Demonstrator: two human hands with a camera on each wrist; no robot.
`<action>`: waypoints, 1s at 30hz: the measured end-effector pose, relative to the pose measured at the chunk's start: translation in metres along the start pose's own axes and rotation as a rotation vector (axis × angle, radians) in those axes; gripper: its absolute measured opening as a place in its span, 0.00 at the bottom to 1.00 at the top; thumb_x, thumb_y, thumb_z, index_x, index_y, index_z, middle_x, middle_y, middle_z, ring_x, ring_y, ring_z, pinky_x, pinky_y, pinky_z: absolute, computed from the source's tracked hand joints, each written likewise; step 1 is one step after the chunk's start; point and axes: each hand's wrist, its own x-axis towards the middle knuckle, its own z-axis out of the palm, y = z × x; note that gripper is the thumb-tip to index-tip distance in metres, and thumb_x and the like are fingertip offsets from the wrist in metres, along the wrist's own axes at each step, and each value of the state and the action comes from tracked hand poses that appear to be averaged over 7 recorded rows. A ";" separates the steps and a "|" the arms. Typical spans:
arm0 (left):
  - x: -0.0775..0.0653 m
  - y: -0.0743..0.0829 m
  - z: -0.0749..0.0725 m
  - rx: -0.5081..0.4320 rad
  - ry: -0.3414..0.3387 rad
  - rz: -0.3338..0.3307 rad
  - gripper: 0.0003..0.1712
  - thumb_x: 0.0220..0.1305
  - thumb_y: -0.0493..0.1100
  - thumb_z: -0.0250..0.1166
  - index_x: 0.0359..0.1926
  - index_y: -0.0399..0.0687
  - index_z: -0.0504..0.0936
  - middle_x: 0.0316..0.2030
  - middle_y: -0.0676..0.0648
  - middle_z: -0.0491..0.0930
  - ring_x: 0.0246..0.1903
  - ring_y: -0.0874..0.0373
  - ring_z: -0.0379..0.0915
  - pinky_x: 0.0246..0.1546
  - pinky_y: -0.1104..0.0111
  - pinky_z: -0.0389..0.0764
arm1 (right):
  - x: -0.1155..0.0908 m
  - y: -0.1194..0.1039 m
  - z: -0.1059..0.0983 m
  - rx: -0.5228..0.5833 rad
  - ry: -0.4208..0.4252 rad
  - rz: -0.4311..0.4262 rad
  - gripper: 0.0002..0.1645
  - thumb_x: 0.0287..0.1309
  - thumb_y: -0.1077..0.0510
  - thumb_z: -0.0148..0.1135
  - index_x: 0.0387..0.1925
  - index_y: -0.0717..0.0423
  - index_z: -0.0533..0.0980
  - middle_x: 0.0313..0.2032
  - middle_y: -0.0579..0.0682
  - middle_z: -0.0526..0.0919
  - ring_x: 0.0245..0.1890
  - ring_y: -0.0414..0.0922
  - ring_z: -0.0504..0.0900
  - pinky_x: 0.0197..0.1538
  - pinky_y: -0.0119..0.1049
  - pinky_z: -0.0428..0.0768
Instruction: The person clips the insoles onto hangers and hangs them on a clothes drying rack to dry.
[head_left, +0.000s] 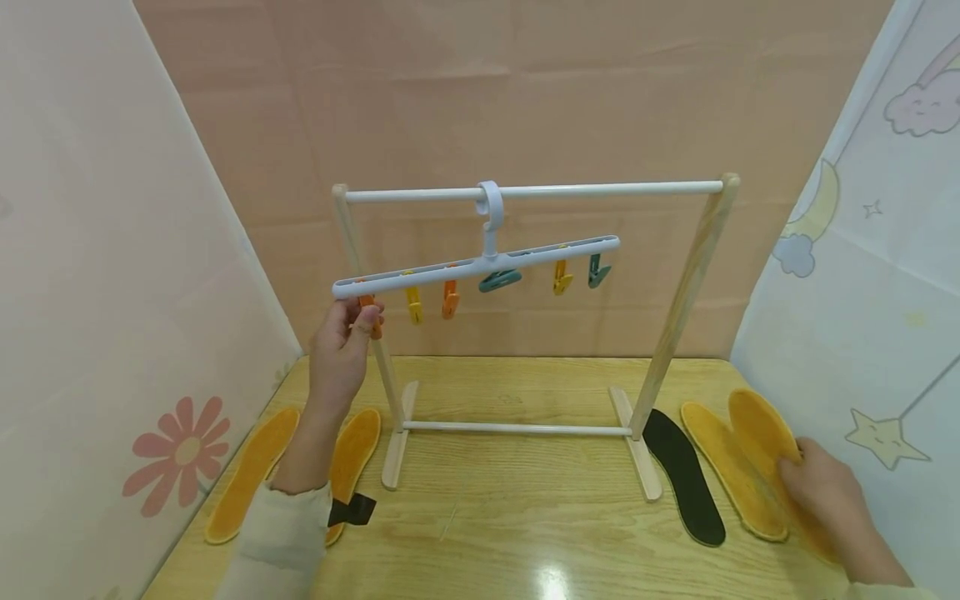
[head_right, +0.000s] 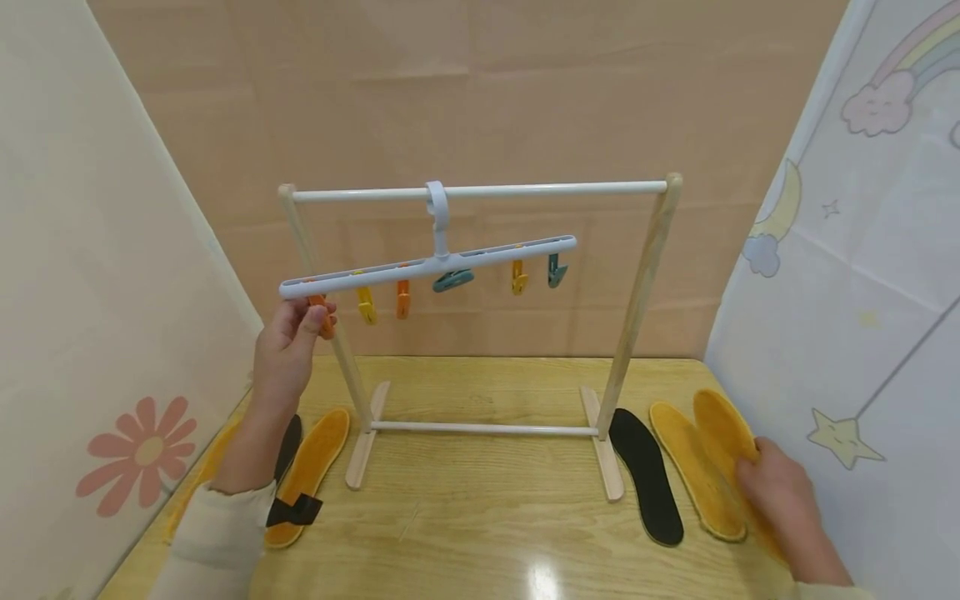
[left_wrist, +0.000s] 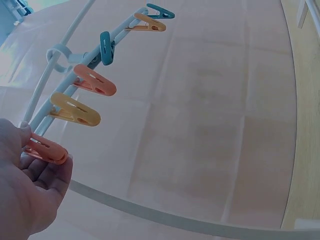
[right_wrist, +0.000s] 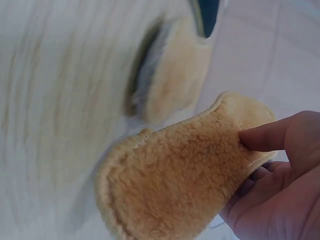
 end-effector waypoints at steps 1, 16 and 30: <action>0.000 0.000 0.001 -0.005 0.012 0.002 0.19 0.76 0.49 0.57 0.54 0.36 0.75 0.42 0.39 0.80 0.39 0.56 0.75 0.42 0.71 0.79 | -0.002 -0.004 0.000 0.001 0.020 -0.019 0.30 0.68 0.57 0.48 0.58 0.80 0.59 0.54 0.84 0.68 0.49 0.80 0.70 0.49 0.69 0.73; 0.005 -0.003 0.007 -0.134 0.116 0.019 0.18 0.74 0.47 0.60 0.50 0.33 0.78 0.35 0.46 0.81 0.30 0.58 0.74 0.36 0.74 0.78 | -0.023 -0.049 0.000 0.005 0.140 -0.190 0.12 0.69 0.57 0.51 0.40 0.65 0.67 0.37 0.71 0.77 0.32 0.66 0.76 0.32 0.53 0.73; 0.007 0.000 0.014 -0.291 0.156 -0.049 0.18 0.73 0.46 0.61 0.52 0.34 0.77 0.36 0.48 0.81 0.28 0.58 0.70 0.39 0.71 0.79 | -0.043 -0.081 0.005 0.081 0.099 -0.220 0.14 0.75 0.53 0.47 0.42 0.61 0.68 0.25 0.51 0.72 0.25 0.47 0.68 0.28 0.39 0.64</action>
